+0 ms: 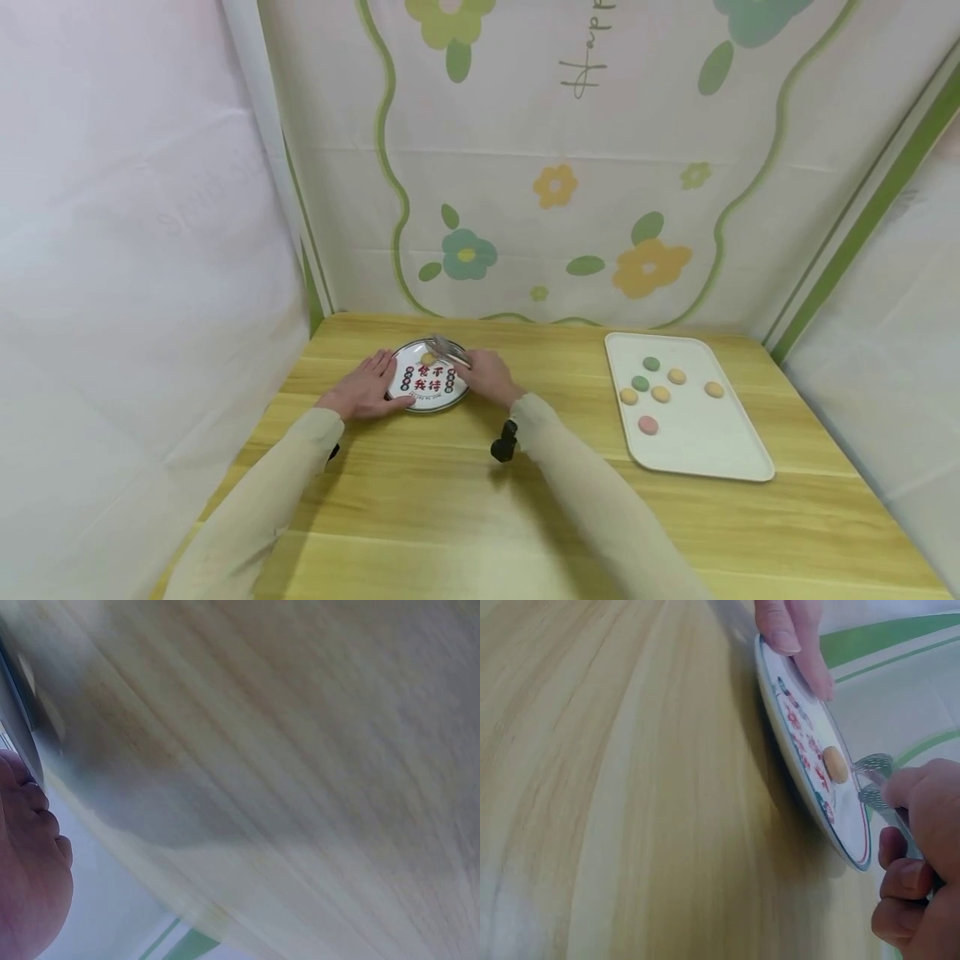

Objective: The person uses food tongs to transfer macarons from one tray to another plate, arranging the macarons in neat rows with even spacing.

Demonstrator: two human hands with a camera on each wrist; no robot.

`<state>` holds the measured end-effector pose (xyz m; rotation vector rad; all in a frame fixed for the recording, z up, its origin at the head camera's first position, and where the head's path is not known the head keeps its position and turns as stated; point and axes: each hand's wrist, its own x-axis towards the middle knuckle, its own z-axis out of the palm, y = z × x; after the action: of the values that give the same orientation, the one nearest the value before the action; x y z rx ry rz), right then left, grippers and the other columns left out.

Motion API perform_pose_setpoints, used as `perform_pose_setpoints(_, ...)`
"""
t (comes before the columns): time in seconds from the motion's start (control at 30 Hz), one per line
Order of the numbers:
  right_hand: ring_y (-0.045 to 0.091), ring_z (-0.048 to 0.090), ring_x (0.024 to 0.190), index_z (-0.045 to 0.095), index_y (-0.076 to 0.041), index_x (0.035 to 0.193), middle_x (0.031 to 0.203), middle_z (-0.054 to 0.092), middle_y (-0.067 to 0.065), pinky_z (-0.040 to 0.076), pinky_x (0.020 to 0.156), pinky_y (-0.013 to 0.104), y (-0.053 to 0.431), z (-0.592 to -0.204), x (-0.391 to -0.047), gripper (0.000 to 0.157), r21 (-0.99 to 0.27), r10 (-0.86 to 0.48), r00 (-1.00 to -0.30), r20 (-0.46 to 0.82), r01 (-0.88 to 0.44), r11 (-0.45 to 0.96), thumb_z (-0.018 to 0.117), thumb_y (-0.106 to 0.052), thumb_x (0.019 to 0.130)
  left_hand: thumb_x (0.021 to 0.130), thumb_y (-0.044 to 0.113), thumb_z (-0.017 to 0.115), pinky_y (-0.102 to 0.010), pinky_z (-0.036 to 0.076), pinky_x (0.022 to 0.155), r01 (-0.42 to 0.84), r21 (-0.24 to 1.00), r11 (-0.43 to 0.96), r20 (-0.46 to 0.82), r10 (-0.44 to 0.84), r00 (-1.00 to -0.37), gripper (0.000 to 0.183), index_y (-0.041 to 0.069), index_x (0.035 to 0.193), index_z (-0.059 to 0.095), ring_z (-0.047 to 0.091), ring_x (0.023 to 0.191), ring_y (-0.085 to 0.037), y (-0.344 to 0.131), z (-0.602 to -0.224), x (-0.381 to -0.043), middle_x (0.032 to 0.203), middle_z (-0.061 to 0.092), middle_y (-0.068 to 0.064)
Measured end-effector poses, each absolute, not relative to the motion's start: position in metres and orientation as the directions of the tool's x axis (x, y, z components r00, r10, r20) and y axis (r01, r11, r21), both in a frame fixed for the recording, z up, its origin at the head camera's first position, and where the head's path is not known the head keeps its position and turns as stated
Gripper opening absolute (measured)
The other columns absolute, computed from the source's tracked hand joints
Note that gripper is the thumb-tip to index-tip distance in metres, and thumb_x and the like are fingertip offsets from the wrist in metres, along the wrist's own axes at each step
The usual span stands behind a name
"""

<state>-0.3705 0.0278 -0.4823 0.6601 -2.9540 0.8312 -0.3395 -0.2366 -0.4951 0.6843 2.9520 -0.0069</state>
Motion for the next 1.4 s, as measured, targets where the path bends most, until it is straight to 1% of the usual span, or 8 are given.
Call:
perform_pose_setpoints(0.17, 0.012, 0.046, 0.052, 0.057, -0.009, 0.076, 0.063, 0.052, -0.001, 0.039, 0.046, 0.023, 0.032, -0.478, -0.366, 0.015, -0.497, -0.416, -0.906, 0.075, -0.396, 0.772, 0.061, -0.02, 0.085, 0.082, 0.077, 0.029, -0.046, 0.011, 0.115, 0.441, 0.023, 0.897, -0.099, 0.441, -0.892, 0.105, -0.007, 0.144, 0.017, 0.007, 0.141, -0.036, -0.238, -0.495, -0.338, 0.152, 0.01, -0.023)
perform_pose_setpoints(0.33, 0.014, 0.049, 0.056, 0.059, -0.01, 0.078, 0.068, 0.056, 0.0, 0.04, 0.049, 0.025, 0.039, -0.47, -0.361, 0.014, -0.463, -0.43, -0.898, 0.091, -0.42, 0.781, 0.058, -0.021, 0.087, 0.083, 0.076, 0.03, -0.047, 0.011, 0.114, 0.442, 0.033, 0.896, -0.095, 0.443, -0.891, 0.105, -0.007, 0.144, 0.017, 0.008, 0.141, -0.037, -0.237, -0.494, -0.337, 0.152, 0.009, -0.023)
perform_pose_setpoints(0.5, 0.014, 0.05, 0.062, 0.064, -0.01, 0.092, 0.075, 0.059, -0.001, 0.04, 0.055, 0.026, 0.051, -0.465, -0.356, 0.018, -0.432, -0.451, -0.886, 0.104, -0.449, 0.782, 0.057, -0.027, 0.09, 0.082, 0.077, 0.029, -0.047, 0.011, 0.114, 0.444, 0.033, 0.895, -0.096, 0.445, -0.89, 0.105, -0.007, 0.144, 0.017, 0.008, 0.141, -0.037, -0.237, -0.494, -0.338, 0.152, 0.007, -0.023)
perform_pose_setpoints(0.7, 0.012, 0.046, 0.054, 0.062, -0.013, 0.085, 0.062, 0.054, -0.002, 0.038, 0.049, 0.027, 0.071, -0.462, -0.349, 0.015, -0.458, -0.47, -0.874, 0.122, -0.47, 0.754, 0.061, -0.027, 0.09, 0.082, 0.077, 0.029, -0.047, 0.012, 0.114, 0.452, 0.032, 0.891, -0.091, 0.453, -0.887, 0.105, -0.008, 0.144, 0.017, 0.009, 0.14, -0.037, -0.238, -0.494, -0.338, 0.152, 0.009, -0.024)
perform_pose_setpoints(0.77, 0.011, 0.046, 0.052, 0.064, -0.014, 0.089, 0.062, 0.054, -0.003, 0.038, 0.048, 0.026, 0.077, -0.46, -0.346, 0.012, -0.464, -0.477, -0.87, 0.13, -0.478, 0.746, 0.062, -0.026, 0.089, 0.082, 0.077, 0.029, -0.047, 0.012, 0.114, 0.451, 0.031, 0.892, -0.093, 0.452, -0.887, 0.105, -0.008, 0.144, 0.017, 0.009, 0.14, -0.037, -0.237, -0.494, -0.338, 0.152, 0.009, -0.024)
perform_pose_setpoints(0.9, 0.009, 0.046, 0.049, 0.066, -0.015, 0.097, 0.062, 0.057, -0.005, 0.037, 0.043, 0.024, 0.089, -0.452, -0.341, 0.015, -0.478, -0.482, -0.868, 0.119, -0.476, 0.738, 0.062, -0.027, 0.089, 0.083, 0.076, 0.03, -0.047, 0.011, 0.114, 0.442, 0.036, 0.896, -0.096, 0.444, -0.891, 0.104, -0.007, 0.144, 0.017, 0.009, 0.141, -0.037, -0.236, -0.493, -0.337, 0.152, 0.009, -0.023)
perform_pose_setpoints(1.17, 0.006, 0.033, 0.04, 0.058, -0.016, 0.076, 0.051, 0.044, -0.007, 0.024, 0.036, 0.02, 0.114, -0.438, -0.329, 0.019, -0.468, -0.458, -0.875, 0.158, -0.474, 0.746, 0.059, -0.029, 0.089, 0.084, 0.074, 0.034, -0.048, 0.013, 0.114, 0.443, 0.047, 0.895, -0.087, 0.445, -0.891, 0.102, -0.007, 0.144, 0.019, 0.01, 0.14, -0.038, -0.236, -0.49, -0.335, 0.151, 0.013, -0.025)
perform_pose_setpoints(1.4, 0.007, 0.034, 0.039, 0.063, -0.013, 0.084, 0.051, 0.047, -0.005, 0.025, 0.035, 0.02, 0.132, -0.429, -0.318, 0.017, -0.504, -0.398, -0.902, 0.168, -0.426, 0.751, 0.06, -0.029, 0.089, 0.083, 0.076, 0.031, -0.047, 0.012, 0.114, 0.443, 0.031, 0.896, -0.092, 0.444, -0.891, 0.104, -0.007, 0.144, 0.019, 0.009, 0.141, -0.037, -0.235, -0.493, -0.337, 0.152, 0.012, -0.024)
